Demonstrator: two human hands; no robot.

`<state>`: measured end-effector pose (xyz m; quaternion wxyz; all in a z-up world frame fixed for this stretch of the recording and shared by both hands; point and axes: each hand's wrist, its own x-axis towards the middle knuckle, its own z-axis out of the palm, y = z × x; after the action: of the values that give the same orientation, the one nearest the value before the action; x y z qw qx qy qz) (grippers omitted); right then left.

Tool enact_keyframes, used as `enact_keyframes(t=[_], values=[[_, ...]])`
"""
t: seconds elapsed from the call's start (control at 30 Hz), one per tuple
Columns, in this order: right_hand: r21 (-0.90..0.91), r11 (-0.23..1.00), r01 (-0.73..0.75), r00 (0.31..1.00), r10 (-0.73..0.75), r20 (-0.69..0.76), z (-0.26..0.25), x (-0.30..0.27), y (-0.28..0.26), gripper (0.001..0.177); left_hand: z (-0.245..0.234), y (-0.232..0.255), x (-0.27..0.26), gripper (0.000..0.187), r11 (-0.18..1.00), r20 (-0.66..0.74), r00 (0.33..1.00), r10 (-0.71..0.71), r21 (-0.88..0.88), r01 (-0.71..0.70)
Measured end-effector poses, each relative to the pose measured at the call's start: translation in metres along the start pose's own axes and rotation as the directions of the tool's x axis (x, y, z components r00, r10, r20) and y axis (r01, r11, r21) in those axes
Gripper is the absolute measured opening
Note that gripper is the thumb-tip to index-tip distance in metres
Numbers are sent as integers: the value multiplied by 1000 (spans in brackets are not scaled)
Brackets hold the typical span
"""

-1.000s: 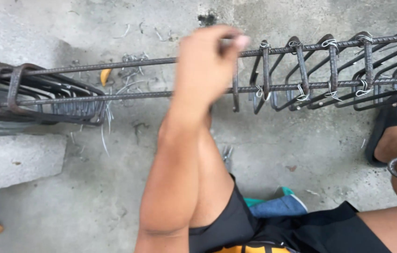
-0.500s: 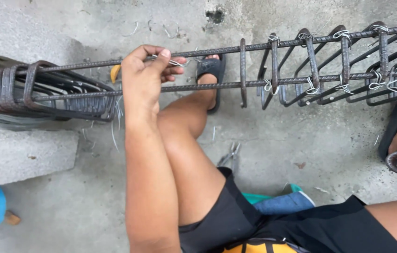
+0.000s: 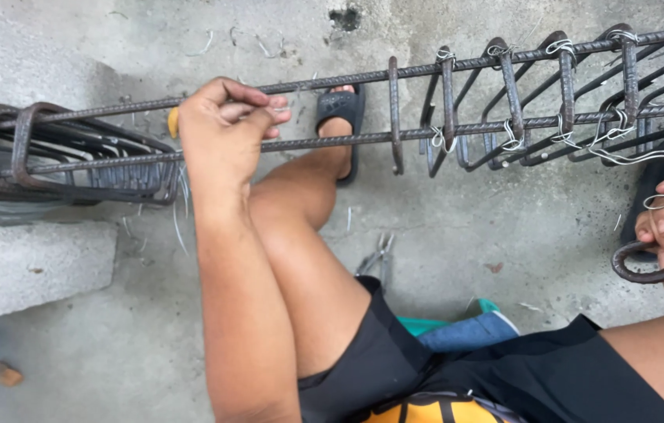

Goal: Tying metal stirrups to longitudinal rebar using wire and a twisting hook tool

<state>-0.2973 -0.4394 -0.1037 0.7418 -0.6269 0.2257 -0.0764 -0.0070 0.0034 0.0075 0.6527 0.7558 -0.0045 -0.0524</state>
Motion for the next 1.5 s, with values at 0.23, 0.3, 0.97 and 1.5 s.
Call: enact_keyframes(t=[0.23,0.3,0.97,1.5], values=[[5,999,-54,999,54,2,-4,-9,11,13,6,-25,-42,27,975,-11,995,96,201,-92],[-23,998,-55,998,55,-14,-3,-14,12,13,10,-40,-62,25,969,-121,988,94,240,-63],[232,947,-222,974,224,18,73,-44,-25,7,125,3,-140,34,608,416,698,582,348,-714],[321,927,-195,966,125,227,58,-74,-23,17,168,-30,-182,9,386,442,405,800,137,-912]])
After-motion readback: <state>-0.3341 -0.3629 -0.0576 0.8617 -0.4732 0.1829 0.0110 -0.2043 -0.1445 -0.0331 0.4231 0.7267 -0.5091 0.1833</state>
